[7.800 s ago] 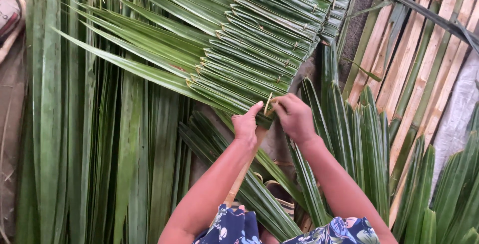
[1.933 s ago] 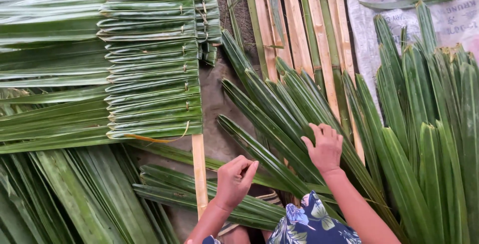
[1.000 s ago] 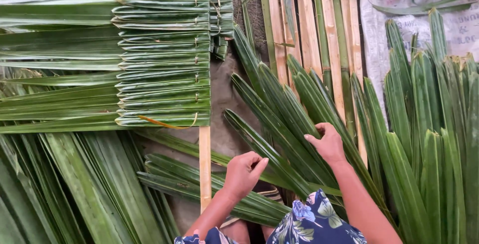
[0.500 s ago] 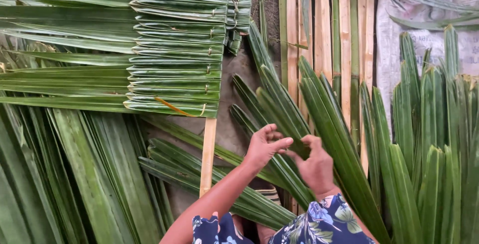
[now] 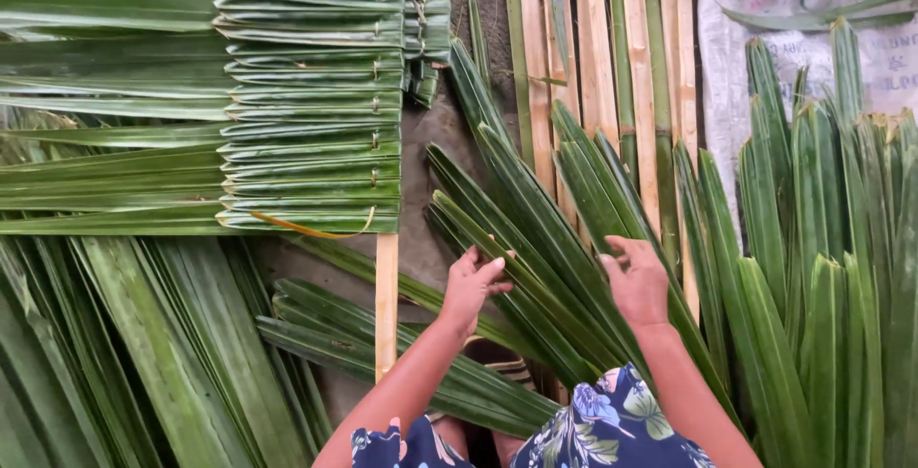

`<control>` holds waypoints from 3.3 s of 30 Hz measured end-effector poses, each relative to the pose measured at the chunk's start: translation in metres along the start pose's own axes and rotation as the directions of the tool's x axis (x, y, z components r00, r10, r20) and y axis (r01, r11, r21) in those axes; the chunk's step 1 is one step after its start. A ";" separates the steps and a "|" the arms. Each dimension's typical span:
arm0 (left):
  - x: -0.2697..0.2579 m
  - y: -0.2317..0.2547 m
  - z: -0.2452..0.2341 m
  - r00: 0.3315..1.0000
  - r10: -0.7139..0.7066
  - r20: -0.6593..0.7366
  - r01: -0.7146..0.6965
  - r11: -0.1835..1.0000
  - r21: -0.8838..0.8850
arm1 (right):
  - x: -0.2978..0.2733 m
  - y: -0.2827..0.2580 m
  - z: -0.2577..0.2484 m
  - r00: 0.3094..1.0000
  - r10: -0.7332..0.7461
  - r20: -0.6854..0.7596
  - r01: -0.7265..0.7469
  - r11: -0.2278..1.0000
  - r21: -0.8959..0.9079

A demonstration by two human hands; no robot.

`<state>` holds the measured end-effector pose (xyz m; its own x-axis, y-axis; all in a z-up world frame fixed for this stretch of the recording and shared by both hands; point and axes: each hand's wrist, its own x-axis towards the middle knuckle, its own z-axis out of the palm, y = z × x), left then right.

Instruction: Weaving and pinning palm leaves onto a wooden lath to create a thatched panel

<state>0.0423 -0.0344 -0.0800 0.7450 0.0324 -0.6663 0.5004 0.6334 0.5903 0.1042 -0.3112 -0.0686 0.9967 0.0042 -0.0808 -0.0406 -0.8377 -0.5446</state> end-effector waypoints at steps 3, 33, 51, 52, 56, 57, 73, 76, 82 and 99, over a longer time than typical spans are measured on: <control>0.010 -0.008 -0.010 0.986 0.114 0.118 -0.103 0.990 -0.093 | 0.015 0.027 0.010 0.978 -0.187 -0.088 0.150 0.935 -0.321; -0.013 0.038 -0.016 0.918 0.298 0.261 -0.248 0.946 -0.208 | -0.033 -0.089 0.028 0.806 -0.118 0.580 -0.350 0.694 0.629; -0.022 0.068 -0.008 0.943 0.226 0.246 -0.210 0.974 -0.091 | -0.020 -0.106 -0.014 0.673 -0.102 0.733 -0.477 0.696 0.536; -0.017 0.064 -0.011 0.943 0.230 0.242 -0.213 0.972 -0.095 | -0.017 -0.103 -0.016 0.670 -0.105 0.735 -0.475 0.700 0.534; 0.001 0.046 -0.017 0.950 0.287 0.124 -0.275 0.956 -0.105 | -0.012 -0.094 -0.027 0.645 -0.059 0.762 -0.598 0.582 0.551; 0.005 0.041 -0.020 0.965 0.259 0.027 -0.256 0.963 -0.078 | -0.010 -0.094 -0.029 0.680 -0.064 0.730 -0.549 0.616 0.565; -0.030 0.064 0.001 0.967 0.234 0.100 -0.239 0.970 0.040 | -0.026 -0.130 -0.025 0.738 0.041 0.674 -0.463 0.757 0.461; -0.031 0.061 0.001 0.958 0.276 0.073 -0.284 0.950 0.132 | -0.028 -0.125 -0.020 0.768 0.038 0.639 -0.464 0.721 0.515; -0.031 0.054 0.005 0.949 0.316 0.012 -0.315 0.939 0.136 | -0.031 -0.117 -0.013 0.844 -0.005 0.536 -0.329 0.785 0.526; -0.050 0.067 0.013 0.913 0.408 -0.003 -0.401 0.898 0.179 | -0.039 -0.153 -0.029 0.843 0.095 0.530 -0.372 0.814 0.446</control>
<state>0.0446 -0.0042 -0.0016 0.8830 0.2907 -0.3686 0.2297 0.4173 0.8793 0.0739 -0.1994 0.0423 0.7992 0.2132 -0.5620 -0.4349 -0.4404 -0.7854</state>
